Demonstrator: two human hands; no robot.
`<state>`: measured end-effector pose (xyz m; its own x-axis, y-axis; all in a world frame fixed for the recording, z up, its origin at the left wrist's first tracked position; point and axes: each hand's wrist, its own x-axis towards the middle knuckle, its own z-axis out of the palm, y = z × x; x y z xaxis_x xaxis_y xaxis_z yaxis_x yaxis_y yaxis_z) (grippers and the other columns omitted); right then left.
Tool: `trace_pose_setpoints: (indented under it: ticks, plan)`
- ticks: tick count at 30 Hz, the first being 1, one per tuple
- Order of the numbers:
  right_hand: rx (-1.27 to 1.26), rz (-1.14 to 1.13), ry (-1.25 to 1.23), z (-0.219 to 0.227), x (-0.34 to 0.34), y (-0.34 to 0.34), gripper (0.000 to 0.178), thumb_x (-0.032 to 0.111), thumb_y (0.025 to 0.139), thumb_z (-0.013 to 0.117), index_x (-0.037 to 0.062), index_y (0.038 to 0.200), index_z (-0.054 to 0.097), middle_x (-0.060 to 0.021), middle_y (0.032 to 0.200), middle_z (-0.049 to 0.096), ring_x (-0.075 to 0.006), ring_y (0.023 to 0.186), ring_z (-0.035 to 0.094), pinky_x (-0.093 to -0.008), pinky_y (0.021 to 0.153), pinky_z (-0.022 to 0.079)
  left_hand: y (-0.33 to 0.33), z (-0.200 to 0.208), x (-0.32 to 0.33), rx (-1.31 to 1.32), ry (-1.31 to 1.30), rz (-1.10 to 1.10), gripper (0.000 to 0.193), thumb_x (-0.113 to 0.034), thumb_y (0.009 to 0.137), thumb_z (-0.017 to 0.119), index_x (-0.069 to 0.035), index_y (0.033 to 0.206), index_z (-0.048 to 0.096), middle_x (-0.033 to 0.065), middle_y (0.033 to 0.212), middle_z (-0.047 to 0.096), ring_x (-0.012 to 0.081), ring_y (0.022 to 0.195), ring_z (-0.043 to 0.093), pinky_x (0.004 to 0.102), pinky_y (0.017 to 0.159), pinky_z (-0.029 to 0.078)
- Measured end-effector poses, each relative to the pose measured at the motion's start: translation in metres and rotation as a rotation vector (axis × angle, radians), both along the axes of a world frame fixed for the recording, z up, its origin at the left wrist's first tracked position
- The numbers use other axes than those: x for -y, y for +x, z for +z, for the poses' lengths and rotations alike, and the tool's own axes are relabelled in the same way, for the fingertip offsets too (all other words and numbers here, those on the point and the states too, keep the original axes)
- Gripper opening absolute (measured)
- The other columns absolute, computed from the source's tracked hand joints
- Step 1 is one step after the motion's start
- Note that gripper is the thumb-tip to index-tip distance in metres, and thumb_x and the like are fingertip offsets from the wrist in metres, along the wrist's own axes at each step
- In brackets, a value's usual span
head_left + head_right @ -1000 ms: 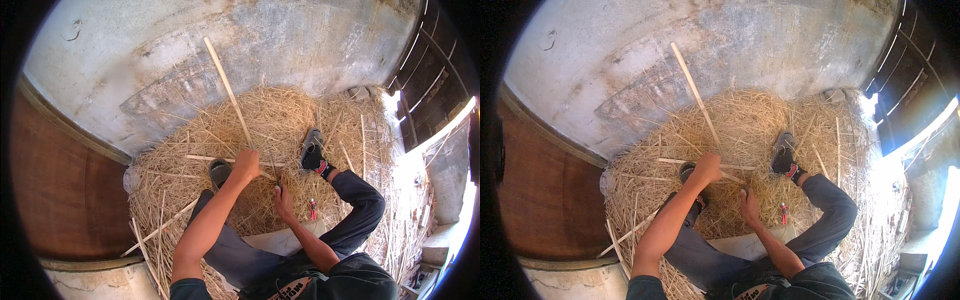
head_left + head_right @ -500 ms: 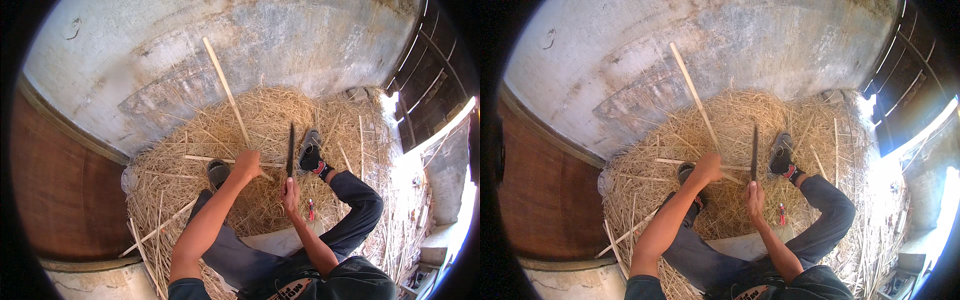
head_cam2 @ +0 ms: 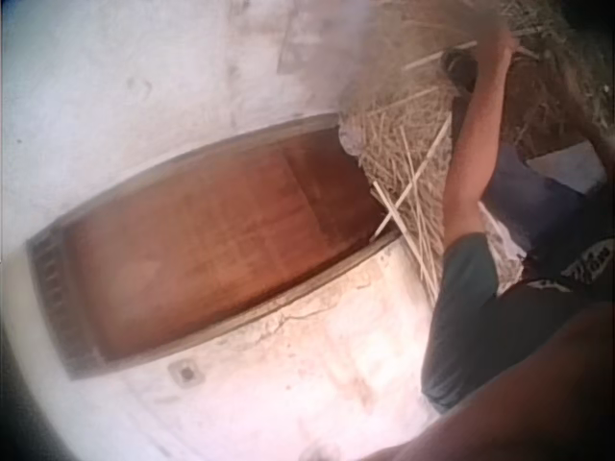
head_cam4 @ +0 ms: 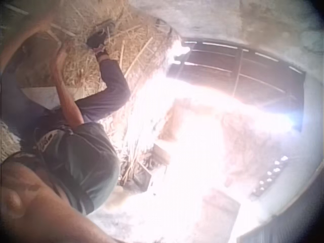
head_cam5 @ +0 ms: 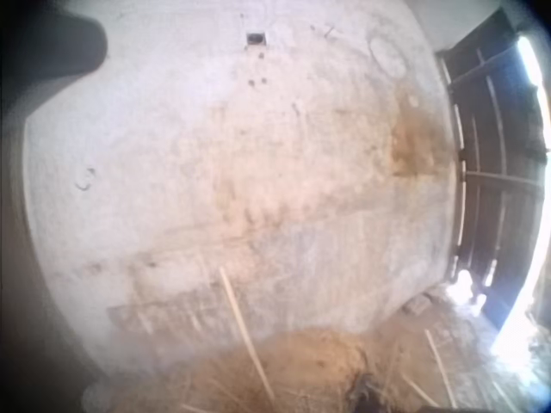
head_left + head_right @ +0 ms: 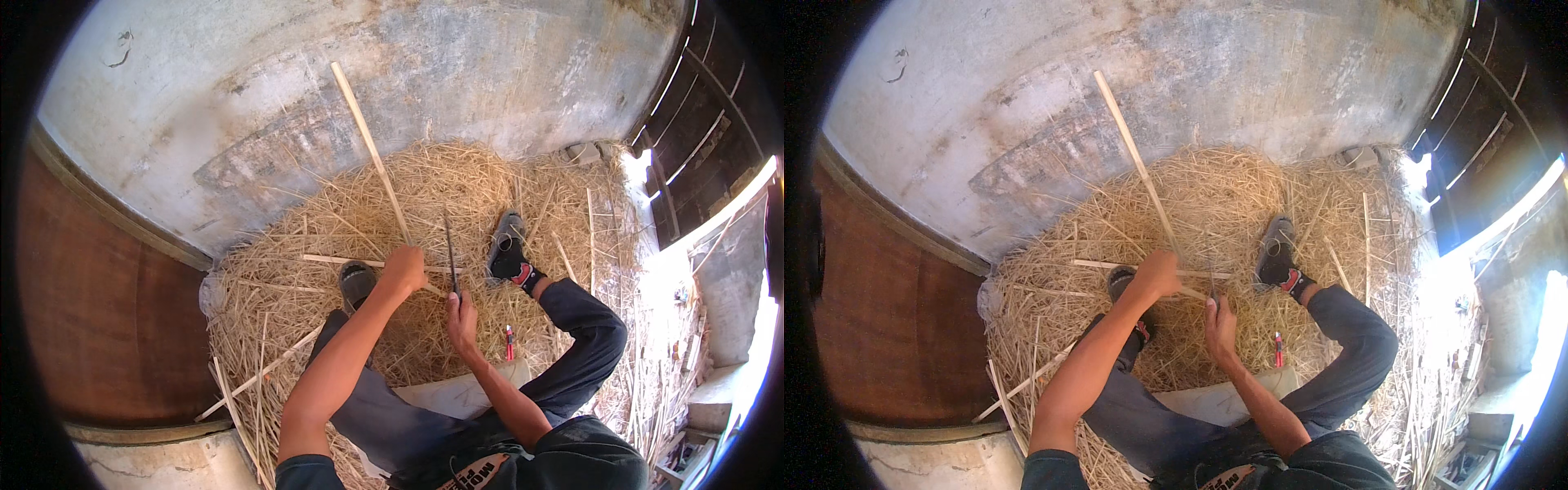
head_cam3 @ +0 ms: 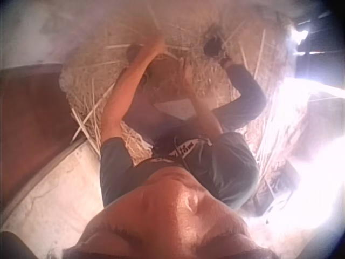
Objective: The person sits on a hay-covered floor and uses a large knife to shave and split long bamboo sticks. They then switch to a red utility knife to further refine and smooth the bamboo pieces.
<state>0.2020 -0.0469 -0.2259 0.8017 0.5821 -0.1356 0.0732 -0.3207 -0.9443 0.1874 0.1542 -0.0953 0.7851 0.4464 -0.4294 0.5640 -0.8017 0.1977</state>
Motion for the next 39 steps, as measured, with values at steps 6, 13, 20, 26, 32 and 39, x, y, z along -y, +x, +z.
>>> trace_pose_setpoints:
  ticks: [6,13,20,26,32,39]
  plan:
    - [0.156,0.039,-0.311,-0.160,0.040,-0.034,0.046,0.040,0.109,0.048,-0.0031,0.097,0.058,-0.0260,0.082,0.069,-0.0463,0.081,0.069,-0.0590,0.072,0.049,0.015,0.002,0.001,-0.053,0.007,-0.052,0.030,-0.021,0.085,0.083,0.005,0.096,0.075,0.0213,0.086,0.073,0.0358,0.080,0.075,0.0462,0.070,0.064]
    - [-0.043,-0.106,-0.129,-0.180,0.055,-0.013,0.043,0.045,0.109,0.050,0.0064,0.089,0.055,-0.0080,0.070,0.058,-0.0218,0.059,0.056,-0.0399,0.055,0.044,0.006,-0.008,-0.007,0.061,0.076,-0.063,0.035,-0.024,0.088,0.082,0.005,0.106,0.073,0.0212,0.091,0.074,0.0354,0.079,0.074,0.0460,0.071,0.065]
    - [-0.466,-0.105,0.376,-0.014,0.015,0.020,0.043,0.051,0.110,0.048,0.0134,0.089,0.049,0.0031,0.065,0.042,-0.0077,0.049,0.038,-0.0254,0.044,0.031,0.004,-0.002,0.006,-0.043,0.166,-0.151,0.031,-0.017,0.077,0.089,0.000,0.100,0.077,0.0178,0.090,0.073,0.0333,0.084,0.073,0.0442,0.073,0.064]
    - [-0.305,-0.035,0.199,-0.082,0.034,0.028,0.047,0.051,0.111,0.046,0.0100,0.090,0.058,0.0025,0.065,0.046,-0.0092,0.046,0.039,-0.0268,0.043,0.031,-0.003,-0.011,0.016,0.069,0.250,-0.274,0.019,-0.006,0.080,0.084,-0.001,0.096,0.076,0.0165,0.091,0.073,0.0323,0.084,0.073,0.0448,0.071,0.063]
    - [-0.224,0.116,-0.153,-0.159,0.070,0.030,0.052,0.052,0.110,0.045,0.0076,0.092,0.063,0.0038,0.062,0.045,-0.0094,0.051,0.042,-0.0308,0.046,0.035,0.006,-0.012,0.017,-0.001,0.166,-0.234,0.023,-0.003,0.085,0.081,-0.003,0.106,0.073,0.0172,0.098,0.073,0.0331,0.095,0.072,0.0460,0.073,0.063]
    - [-0.269,-0.105,0.322,-0.020,0.028,0.035,0.051,0.049,0.112,0.044,0.0055,0.094,0.063,-0.0014,0.068,0.052,-0.0118,0.054,0.048,-0.0297,0.049,0.037,-0.020,-0.024,0.002,0.002,0.096,-0.202,0.017,-0.005,0.088,0.077,-0.003,0.104,0.072,0.0172,0.091,0.069,0.0348,0.087,0.069,0.0481,0.071,0.061]
